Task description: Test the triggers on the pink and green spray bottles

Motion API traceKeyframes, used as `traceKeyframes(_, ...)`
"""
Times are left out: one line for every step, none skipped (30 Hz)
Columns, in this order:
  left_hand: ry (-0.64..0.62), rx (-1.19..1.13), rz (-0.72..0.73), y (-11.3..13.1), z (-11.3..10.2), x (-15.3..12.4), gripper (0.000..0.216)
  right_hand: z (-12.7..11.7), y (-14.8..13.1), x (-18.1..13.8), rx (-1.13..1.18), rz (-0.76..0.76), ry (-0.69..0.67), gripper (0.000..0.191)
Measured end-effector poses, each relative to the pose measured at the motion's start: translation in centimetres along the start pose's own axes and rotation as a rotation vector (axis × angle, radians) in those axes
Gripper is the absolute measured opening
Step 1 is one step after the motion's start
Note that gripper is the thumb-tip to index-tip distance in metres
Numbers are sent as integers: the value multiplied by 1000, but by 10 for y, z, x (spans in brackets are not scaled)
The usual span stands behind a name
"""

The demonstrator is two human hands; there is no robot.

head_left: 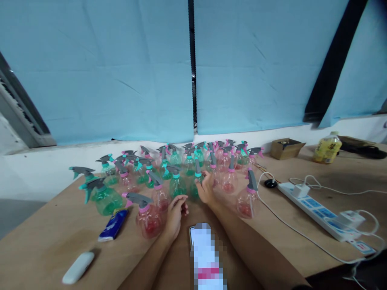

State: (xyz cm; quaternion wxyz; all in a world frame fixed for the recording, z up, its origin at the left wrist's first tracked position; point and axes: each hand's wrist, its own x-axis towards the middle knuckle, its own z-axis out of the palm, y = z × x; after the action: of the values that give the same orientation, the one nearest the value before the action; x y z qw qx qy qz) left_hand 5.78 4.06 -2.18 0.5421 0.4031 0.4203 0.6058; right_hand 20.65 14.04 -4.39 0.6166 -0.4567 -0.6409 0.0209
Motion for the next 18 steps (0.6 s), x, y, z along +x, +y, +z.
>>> traceKeyframes(1,-1,0,0,0,0,29,1,0,-1,-3,12,-5,38)
traceKeyframes(3,-4,2,1,0,0,29,2,-1,-2,-6,24,-11,37)
traceKeyframes(5,-6,3,1,0,-1,29,3,-1,-3,-12,32,-19,36)
traceKeyframes(7,-8,4,1,0,0,29,3,-1,-4,-22,33,-27,36)
traceKeyframes(7,-10,6,0,0,0,29,4,-2,-5,-37,27,-36,35)
traceKeyframes(6,-10,7,0,0,0,29,4,-2,-5,-55,17,-43,36)
traceKeyframes(4,-9,7,-1,0,1,29,4,-2,-5,-73,5,-47,36)
traceKeyframes(1,-8,8,-1,-1,1,29,4,-2,-4,-87,-7,-51,37)
traceKeyframes(-1,-6,8,-2,-1,2,29,4,-2,-4,-92,-18,-55,37)
traceKeyframes(-2,-3,8,-2,-1,2,28,4,-1,-3,-86,-28,-59,37)
traceKeyframes(-4,-1,7,-3,-1,3,28,4,-1,-2,-71,-40,-66,36)
traceKeyframes(-4,0,7,-3,-1,3,28,5,0,-2,-47,-51,-76,36)
traceKeyframes(-6,1,7,-3,-1,3,27,5,0,-1,-21,-60,-87,36)
traceKeyframes(-6,1,8,-3,-1,3,27,5,0,-1,4,-65,-97,36)
traceKeyframes(-7,2,9,-3,-1,3,27,4,0,-1,26,-66,-107,36)
traceKeyframes(-8,5,10,-2,0,2,27,4,0,-2,44,-64,-115,36)
traceKeyframes(-8,7,9,-2,0,2,27,4,0,-2,60,-58,-121,36)
traceKeyframes(-8,9,8,-1,0,1,27,3,0,-3,74,-49,-129,36)
